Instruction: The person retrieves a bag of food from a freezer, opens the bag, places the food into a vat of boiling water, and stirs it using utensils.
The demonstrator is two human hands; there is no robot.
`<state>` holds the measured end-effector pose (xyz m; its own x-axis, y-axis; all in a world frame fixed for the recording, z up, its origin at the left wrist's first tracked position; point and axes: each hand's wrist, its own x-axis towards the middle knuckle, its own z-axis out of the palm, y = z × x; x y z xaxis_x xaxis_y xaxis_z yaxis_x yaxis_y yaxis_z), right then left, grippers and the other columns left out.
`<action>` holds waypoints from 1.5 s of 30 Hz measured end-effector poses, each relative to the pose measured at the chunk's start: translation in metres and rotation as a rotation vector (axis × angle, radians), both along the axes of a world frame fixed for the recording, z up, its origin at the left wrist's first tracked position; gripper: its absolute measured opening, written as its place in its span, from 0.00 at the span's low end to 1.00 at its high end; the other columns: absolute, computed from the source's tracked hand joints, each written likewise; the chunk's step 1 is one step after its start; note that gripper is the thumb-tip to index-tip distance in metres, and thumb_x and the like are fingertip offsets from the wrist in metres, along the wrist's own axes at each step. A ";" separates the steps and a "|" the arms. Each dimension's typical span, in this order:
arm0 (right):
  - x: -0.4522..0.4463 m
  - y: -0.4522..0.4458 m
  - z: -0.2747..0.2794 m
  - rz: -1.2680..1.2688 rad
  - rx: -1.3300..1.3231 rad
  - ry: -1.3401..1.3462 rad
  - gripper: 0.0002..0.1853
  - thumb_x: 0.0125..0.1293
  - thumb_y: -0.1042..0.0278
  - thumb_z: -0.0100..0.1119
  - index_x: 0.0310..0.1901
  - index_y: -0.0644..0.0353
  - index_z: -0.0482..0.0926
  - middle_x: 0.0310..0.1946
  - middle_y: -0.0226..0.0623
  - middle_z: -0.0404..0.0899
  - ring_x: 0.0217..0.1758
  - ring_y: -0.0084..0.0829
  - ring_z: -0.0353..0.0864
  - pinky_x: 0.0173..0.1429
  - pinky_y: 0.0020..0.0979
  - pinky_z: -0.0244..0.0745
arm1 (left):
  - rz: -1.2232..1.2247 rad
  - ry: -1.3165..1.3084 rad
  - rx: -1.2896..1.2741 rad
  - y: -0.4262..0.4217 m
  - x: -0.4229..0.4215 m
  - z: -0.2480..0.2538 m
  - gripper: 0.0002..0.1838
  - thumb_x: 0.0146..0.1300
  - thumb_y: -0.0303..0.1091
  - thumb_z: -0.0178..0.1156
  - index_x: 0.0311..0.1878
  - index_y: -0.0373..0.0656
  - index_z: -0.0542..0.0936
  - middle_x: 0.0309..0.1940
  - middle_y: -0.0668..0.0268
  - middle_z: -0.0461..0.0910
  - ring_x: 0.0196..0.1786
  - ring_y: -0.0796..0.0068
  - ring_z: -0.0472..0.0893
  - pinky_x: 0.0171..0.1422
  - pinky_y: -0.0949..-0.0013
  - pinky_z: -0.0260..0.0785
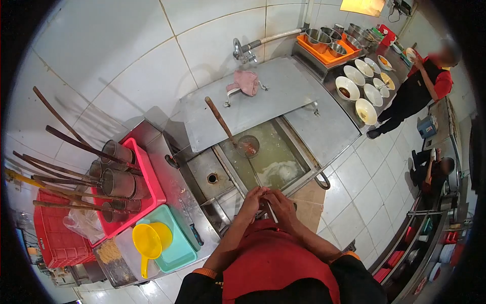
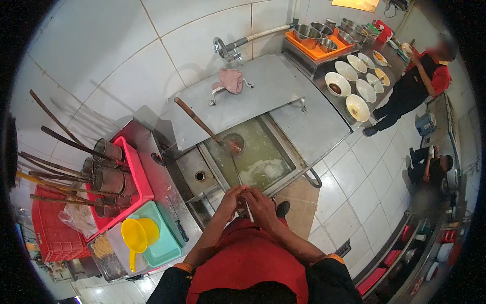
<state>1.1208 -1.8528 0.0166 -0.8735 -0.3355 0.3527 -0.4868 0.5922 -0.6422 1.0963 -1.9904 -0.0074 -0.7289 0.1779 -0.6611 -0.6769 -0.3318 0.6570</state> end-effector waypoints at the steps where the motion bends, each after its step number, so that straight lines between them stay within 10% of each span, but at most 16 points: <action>1: 0.002 0.001 0.002 0.004 -0.002 -0.024 0.17 0.57 0.75 0.62 0.50 0.59 0.76 0.47 0.42 0.77 0.44 0.43 0.83 0.41 0.37 0.80 | 0.057 -0.049 0.012 0.005 0.000 -0.002 0.21 0.76 0.49 0.48 0.39 0.41 0.79 0.22 0.65 0.74 0.23 0.72 0.75 0.32 0.65 0.72; 8: 0.020 0.026 0.027 0.044 -0.092 -0.229 0.19 0.56 0.75 0.68 0.51 0.56 0.80 0.45 0.39 0.80 0.46 0.41 0.84 0.45 0.38 0.83 | -0.096 0.639 -0.384 -0.022 0.003 -0.110 0.14 0.74 0.42 0.55 0.46 0.39 0.79 0.22 0.63 0.77 0.17 0.71 0.73 0.23 0.68 0.69; 12: 0.025 0.022 0.031 0.103 -0.024 -0.267 0.19 0.56 0.75 0.68 0.51 0.55 0.81 0.45 0.38 0.79 0.46 0.39 0.84 0.46 0.37 0.84 | 0.107 0.217 0.102 -0.021 0.001 -0.061 0.15 0.76 0.41 0.52 0.41 0.40 0.80 0.18 0.63 0.75 0.13 0.73 0.67 0.17 0.67 0.62; 19: 0.009 0.002 -0.003 0.082 -0.074 -0.030 0.18 0.55 0.78 0.68 0.49 0.57 0.81 0.45 0.41 0.79 0.45 0.40 0.85 0.43 0.36 0.83 | 0.078 0.105 -0.076 -0.008 -0.019 -0.074 0.21 0.76 0.43 0.49 0.27 0.44 0.77 0.15 0.67 0.69 0.14 0.76 0.63 0.20 0.67 0.62; 22: -0.005 0.002 -0.005 0.058 -0.096 0.060 0.18 0.57 0.79 0.65 0.50 0.57 0.79 0.48 0.43 0.79 0.46 0.41 0.85 0.45 0.36 0.83 | 0.155 -0.033 0.080 -0.006 -0.019 0.015 0.21 0.76 0.45 0.51 0.27 0.43 0.78 0.15 0.67 0.70 0.15 0.76 0.67 0.22 0.67 0.64; 28: -0.070 -0.001 -0.005 -0.105 -0.289 0.093 0.13 0.64 0.79 0.60 0.50 0.62 0.73 0.45 0.47 0.81 0.47 0.41 0.86 0.45 0.34 0.82 | 0.177 0.358 -0.009 -0.016 0.005 -0.039 0.18 0.75 0.45 0.53 0.33 0.43 0.78 0.18 0.66 0.73 0.18 0.76 0.71 0.24 0.68 0.65; 45: -0.149 0.005 0.068 -0.197 -0.499 -0.091 0.05 0.72 0.75 0.51 0.45 0.66 0.70 0.28 0.41 0.78 0.32 0.30 0.87 0.34 0.29 0.80 | 0.311 0.278 -0.165 -0.081 0.071 0.006 0.10 0.73 0.39 0.54 0.38 0.45 0.75 0.19 0.70 0.69 0.16 0.82 0.63 0.18 0.73 0.55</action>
